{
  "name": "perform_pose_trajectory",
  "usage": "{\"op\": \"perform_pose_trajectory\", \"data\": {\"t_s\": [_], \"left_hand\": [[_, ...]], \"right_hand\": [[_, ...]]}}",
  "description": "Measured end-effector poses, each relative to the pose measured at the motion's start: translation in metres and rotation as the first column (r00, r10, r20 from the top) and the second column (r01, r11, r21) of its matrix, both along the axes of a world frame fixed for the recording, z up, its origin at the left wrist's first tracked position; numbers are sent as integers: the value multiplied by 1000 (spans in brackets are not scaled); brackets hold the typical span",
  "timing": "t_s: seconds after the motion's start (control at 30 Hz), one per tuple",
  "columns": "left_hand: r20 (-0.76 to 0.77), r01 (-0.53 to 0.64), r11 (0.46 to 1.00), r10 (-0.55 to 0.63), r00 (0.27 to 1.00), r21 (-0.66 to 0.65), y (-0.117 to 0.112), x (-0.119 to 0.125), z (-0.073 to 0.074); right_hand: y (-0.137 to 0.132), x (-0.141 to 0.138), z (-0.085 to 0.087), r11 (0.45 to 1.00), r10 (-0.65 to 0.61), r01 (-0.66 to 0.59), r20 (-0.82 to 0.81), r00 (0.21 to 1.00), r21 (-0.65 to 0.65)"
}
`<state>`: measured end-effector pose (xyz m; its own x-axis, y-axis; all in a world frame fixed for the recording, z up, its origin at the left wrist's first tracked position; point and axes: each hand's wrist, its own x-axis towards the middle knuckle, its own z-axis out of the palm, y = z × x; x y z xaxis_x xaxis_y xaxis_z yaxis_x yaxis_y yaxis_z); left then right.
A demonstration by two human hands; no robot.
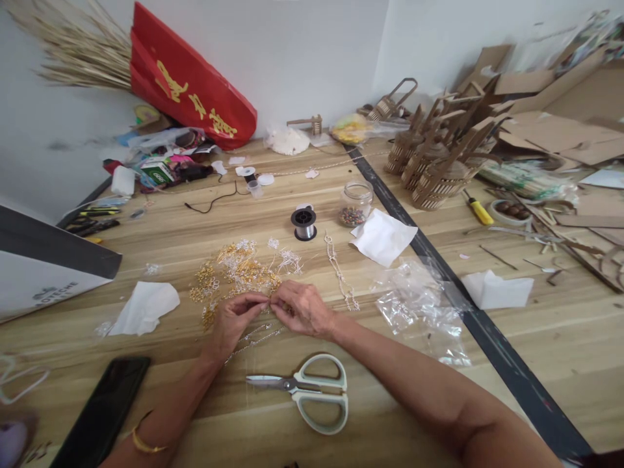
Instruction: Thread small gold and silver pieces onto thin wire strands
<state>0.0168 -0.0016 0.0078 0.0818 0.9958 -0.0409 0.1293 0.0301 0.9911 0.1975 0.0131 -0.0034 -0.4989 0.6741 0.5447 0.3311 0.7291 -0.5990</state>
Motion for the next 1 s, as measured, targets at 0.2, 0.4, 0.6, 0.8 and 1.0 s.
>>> {"op": "perform_pose_trajectory", "data": {"t_s": [0.2, 0.4, 0.6, 0.8, 1.0], "left_hand": [[-6, 10, 1000, -10, 1000, 24, 0, 0, -1], [-16, 18, 999, -17, 1000, 40, 0, -1, -3], [-23, 28, 997, -26, 999, 70, 0, -1, -5], [-21, 47, 996, -46, 999, 74, -1, -2, -7], [-32, 45, 995, -42, 999, 92, 0, -1, -8]], "right_hand": [[0, 0, 1, 1000, 10, -10, -6, 1000, -3], [0, 0, -2, 1000, 3, -3, 1, 1000, -3], [0, 0, -1, 1000, 7, -7, 5, 1000, -1], [0, -1, -2, 1000, 1, -1, 13, 1000, -4], [0, -1, -2, 1000, -3, 3, 12, 1000, 2]]}}
